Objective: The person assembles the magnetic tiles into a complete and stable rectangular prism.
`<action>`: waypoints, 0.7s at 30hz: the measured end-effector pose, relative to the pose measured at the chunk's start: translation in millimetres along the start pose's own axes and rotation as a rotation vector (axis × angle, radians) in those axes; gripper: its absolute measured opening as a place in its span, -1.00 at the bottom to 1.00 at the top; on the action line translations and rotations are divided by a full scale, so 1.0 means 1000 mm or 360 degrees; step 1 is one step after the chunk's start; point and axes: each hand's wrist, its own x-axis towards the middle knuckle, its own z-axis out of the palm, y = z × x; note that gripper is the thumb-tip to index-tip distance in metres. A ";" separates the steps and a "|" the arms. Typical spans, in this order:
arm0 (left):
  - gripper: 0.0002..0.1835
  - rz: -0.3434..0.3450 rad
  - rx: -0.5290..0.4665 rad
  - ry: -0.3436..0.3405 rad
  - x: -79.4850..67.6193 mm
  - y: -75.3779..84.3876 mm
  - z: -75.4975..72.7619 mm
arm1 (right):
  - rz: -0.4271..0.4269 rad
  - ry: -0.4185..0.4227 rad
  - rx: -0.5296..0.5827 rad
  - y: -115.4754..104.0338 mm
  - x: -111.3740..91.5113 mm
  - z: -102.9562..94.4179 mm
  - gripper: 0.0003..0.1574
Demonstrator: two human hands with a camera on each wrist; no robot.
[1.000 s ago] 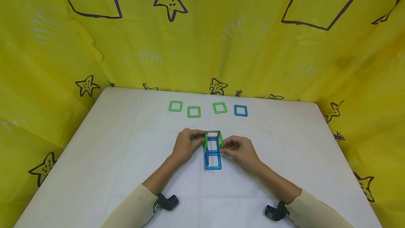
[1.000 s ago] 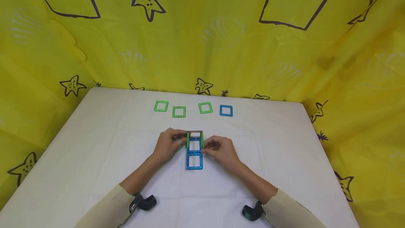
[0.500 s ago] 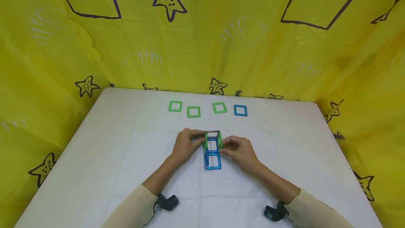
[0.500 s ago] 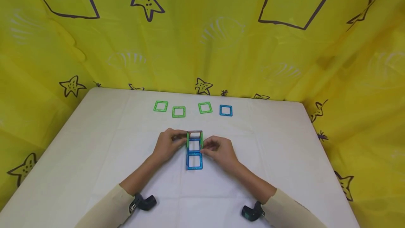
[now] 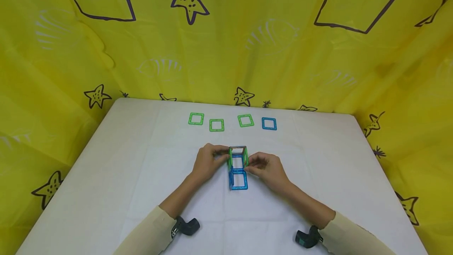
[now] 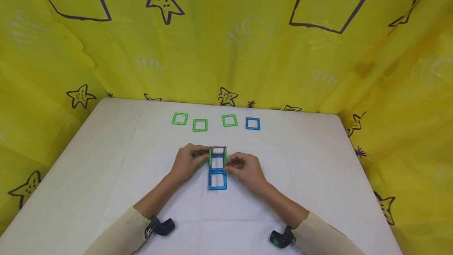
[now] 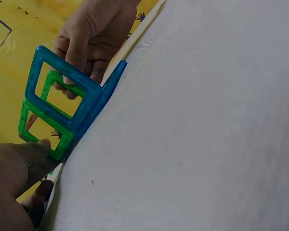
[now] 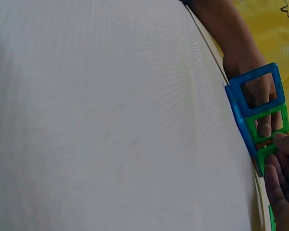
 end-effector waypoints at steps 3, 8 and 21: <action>-0.75 -0.0001 -0.0002 -0.0001 0.000 0.000 0.000 | -0.0022 -0.0005 0.0010 0.000 0.000 0.000 -0.80; -0.76 0.0016 0.0000 0.0002 0.000 0.000 0.000 | -0.0038 -0.0008 0.0013 0.000 -0.001 0.000 -0.79; -0.76 0.0021 0.0007 -0.0004 0.000 -0.001 -0.001 | -0.0025 -0.0040 0.0004 0.001 -0.001 -0.003 -0.72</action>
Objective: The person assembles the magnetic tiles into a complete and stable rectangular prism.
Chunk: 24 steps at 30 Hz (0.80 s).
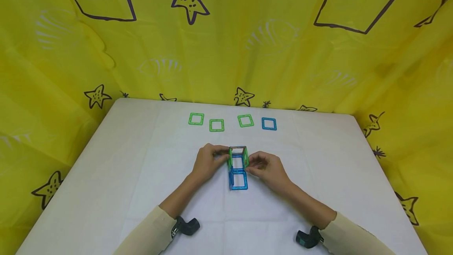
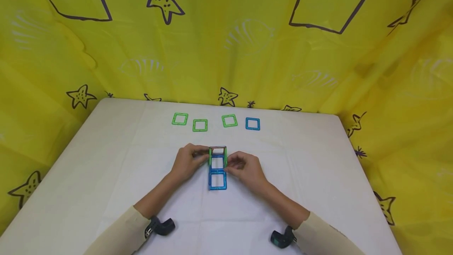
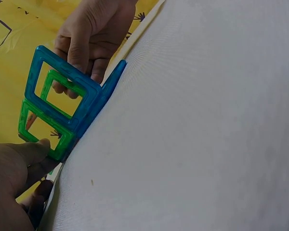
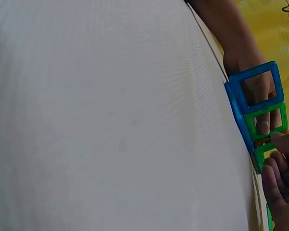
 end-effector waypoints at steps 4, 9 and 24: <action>-0.77 0.0033 0.0006 0.0010 0.000 -0.001 0.000 | -0.0008 -0.0034 0.0034 -0.002 0.000 -0.004 -0.66; -0.77 0.0065 0.0005 0.0031 -0.001 -0.002 0.000 | -0.0037 -0.0056 0.0062 -0.002 0.001 -0.010 -0.61; -0.76 0.0040 0.0004 0.0030 -0.003 -0.001 0.001 | 0.0066 0.0160 -0.0133 0.010 0.019 -0.035 -0.66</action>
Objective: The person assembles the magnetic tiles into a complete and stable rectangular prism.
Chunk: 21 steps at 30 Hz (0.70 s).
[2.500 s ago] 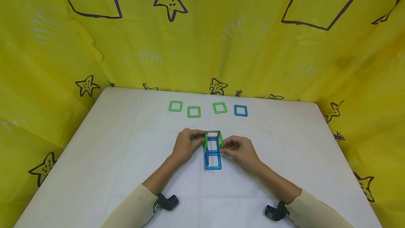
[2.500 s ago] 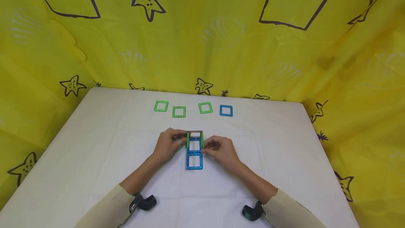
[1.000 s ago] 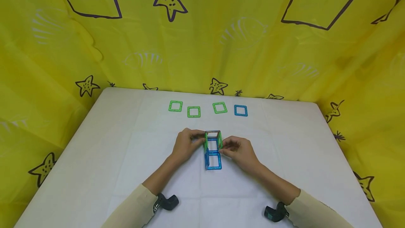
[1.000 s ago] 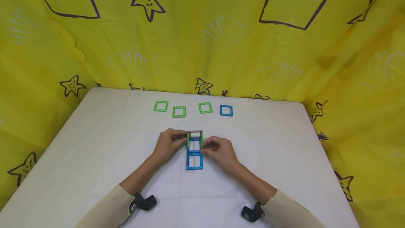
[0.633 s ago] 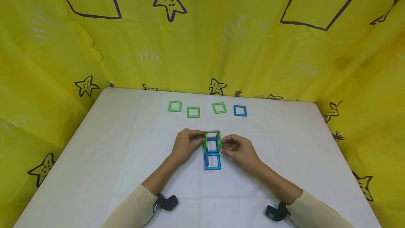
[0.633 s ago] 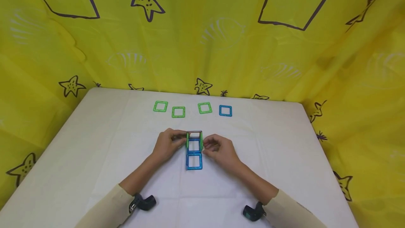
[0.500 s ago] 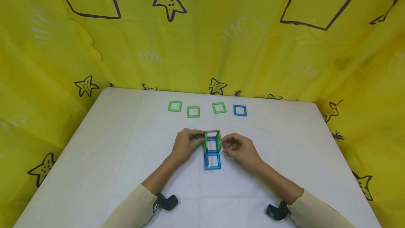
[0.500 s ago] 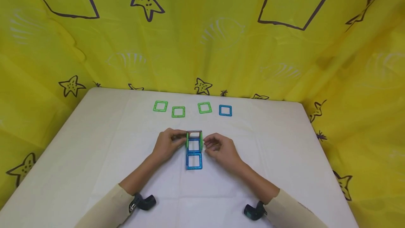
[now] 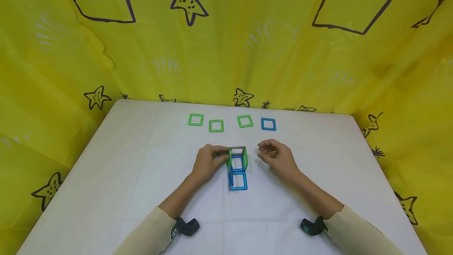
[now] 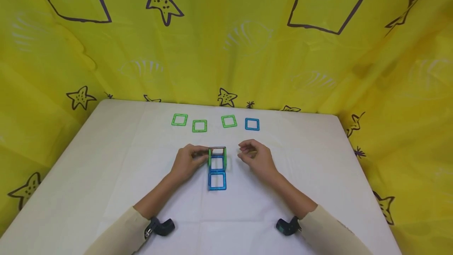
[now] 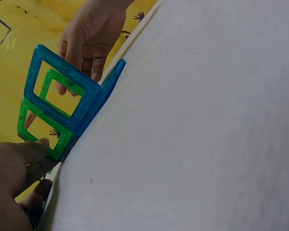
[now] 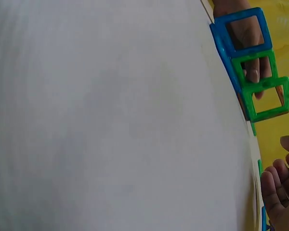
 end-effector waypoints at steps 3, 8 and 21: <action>-0.76 0.0013 0.0004 0.0006 0.000 0.000 0.000 | 0.0027 0.0027 -0.0037 0.005 0.006 -0.006 -0.65; -0.77 0.0011 0.0003 0.0006 0.001 0.000 0.000 | 0.0007 0.0080 -0.0059 0.012 0.013 -0.015 -0.62; -0.77 0.0016 0.0008 0.0014 0.000 -0.002 0.002 | 0.0057 0.0161 -0.0106 0.021 0.025 -0.026 -0.59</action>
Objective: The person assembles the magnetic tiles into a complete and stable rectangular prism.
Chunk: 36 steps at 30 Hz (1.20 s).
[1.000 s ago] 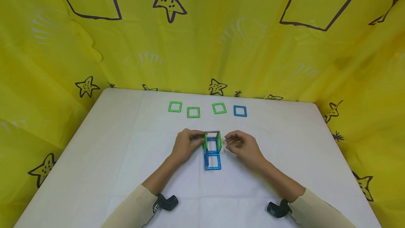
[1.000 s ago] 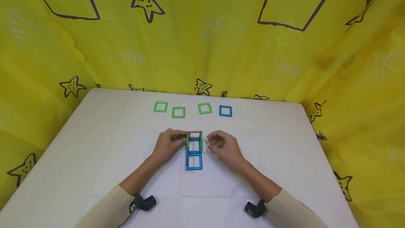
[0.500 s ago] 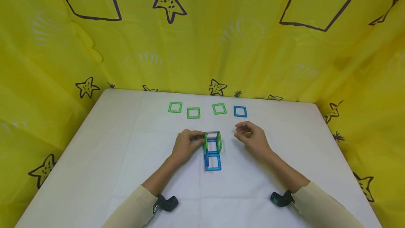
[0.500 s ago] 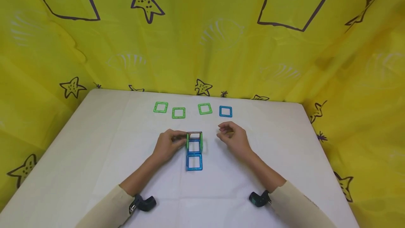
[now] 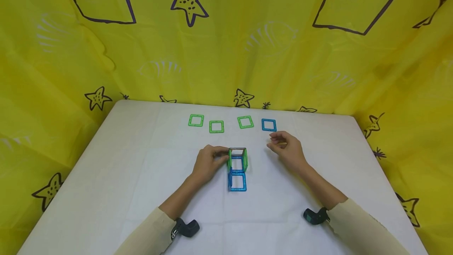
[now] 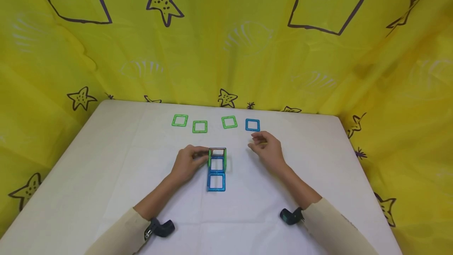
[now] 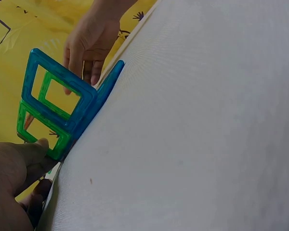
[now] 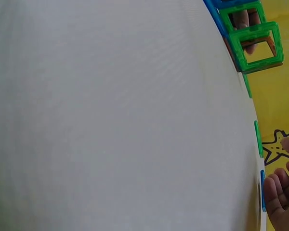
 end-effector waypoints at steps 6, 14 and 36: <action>-0.76 -0.0010 0.0003 0.0002 0.000 0.001 0.000 | 0.0035 0.0040 -0.0036 0.002 0.009 -0.003 -0.58; -0.76 -0.0011 0.0031 0.0003 0.000 0.002 0.000 | 0.0110 0.0067 -0.0085 0.008 0.021 -0.008 -0.49; -0.77 -0.0013 0.0018 -0.0026 0.002 0.001 -0.001 | 0.0207 0.0088 -0.0171 0.022 0.047 -0.014 -0.38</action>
